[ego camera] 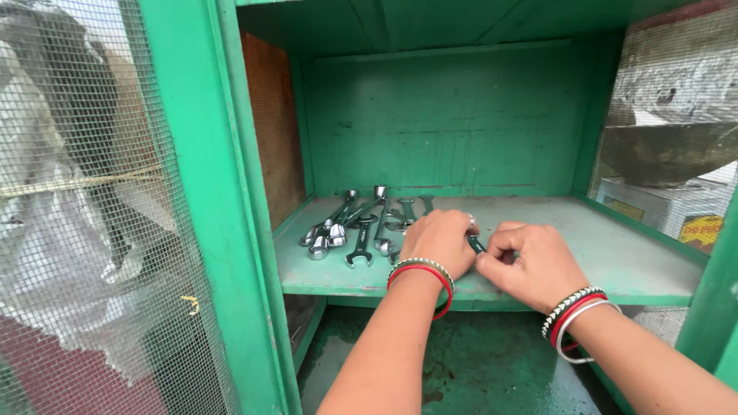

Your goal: The person organizes a collection of wrenches by taking them one at a time from a plastic bin and placing them onto the shelves of a green metal cabinet.

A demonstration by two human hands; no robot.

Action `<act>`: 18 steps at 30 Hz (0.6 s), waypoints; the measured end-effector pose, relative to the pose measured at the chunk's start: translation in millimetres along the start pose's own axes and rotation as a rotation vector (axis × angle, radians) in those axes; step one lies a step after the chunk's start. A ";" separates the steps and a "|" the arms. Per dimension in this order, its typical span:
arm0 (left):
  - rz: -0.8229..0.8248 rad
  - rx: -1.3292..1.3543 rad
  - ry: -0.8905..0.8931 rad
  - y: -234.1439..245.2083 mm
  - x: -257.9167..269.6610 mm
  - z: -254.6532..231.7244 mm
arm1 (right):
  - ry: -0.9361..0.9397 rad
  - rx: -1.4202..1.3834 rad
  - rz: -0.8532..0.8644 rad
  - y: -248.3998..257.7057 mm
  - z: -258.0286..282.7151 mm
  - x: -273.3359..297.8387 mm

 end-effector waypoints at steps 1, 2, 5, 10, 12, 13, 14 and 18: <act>-0.002 0.004 -0.016 0.6 1.7 -0.9 | 0.000 0.001 -0.001 1.0 0.9 1.0; 0.004 0.005 -0.012 -0.5 4.2 -0.9 | 0.117 0.040 0.015 0.6 7.2 3.7; -0.028 -0.013 -0.010 0.8 9.4 -0.1 | 0.316 0.076 -0.018 5.2 23.3 24.6; -0.034 0.118 -0.137 3.2 49.9 1.5 | 0.547 0.090 -0.180 23.0 52.3 66.4; -0.066 0.143 -0.198 3.0 68.4 -2.0 | 0.485 0.174 -0.199 30.3 57.1 78.1; -0.101 0.168 -0.261 2.7 79.6 -5.3 | 0.481 0.173 -0.193 32.4 60.8 85.3; -0.096 0.169 -0.257 0.6 90.7 -6.5 | 0.484 0.155 -0.230 36.0 64.7 93.0; -0.143 0.029 -0.385 -2.2 139.5 -15.7 | 0.316 -0.004 -0.334 40.5 68.7 124.1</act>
Point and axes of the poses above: each hand's wrist, its own x-axis away from the middle knuckle, its own y-axis out of the back of the hand, z = x × y, the point moved 4 cm from there along -x, towards the middle knuckle, and after that the axes turned 15 degrees about y, right-handed, at the moved point
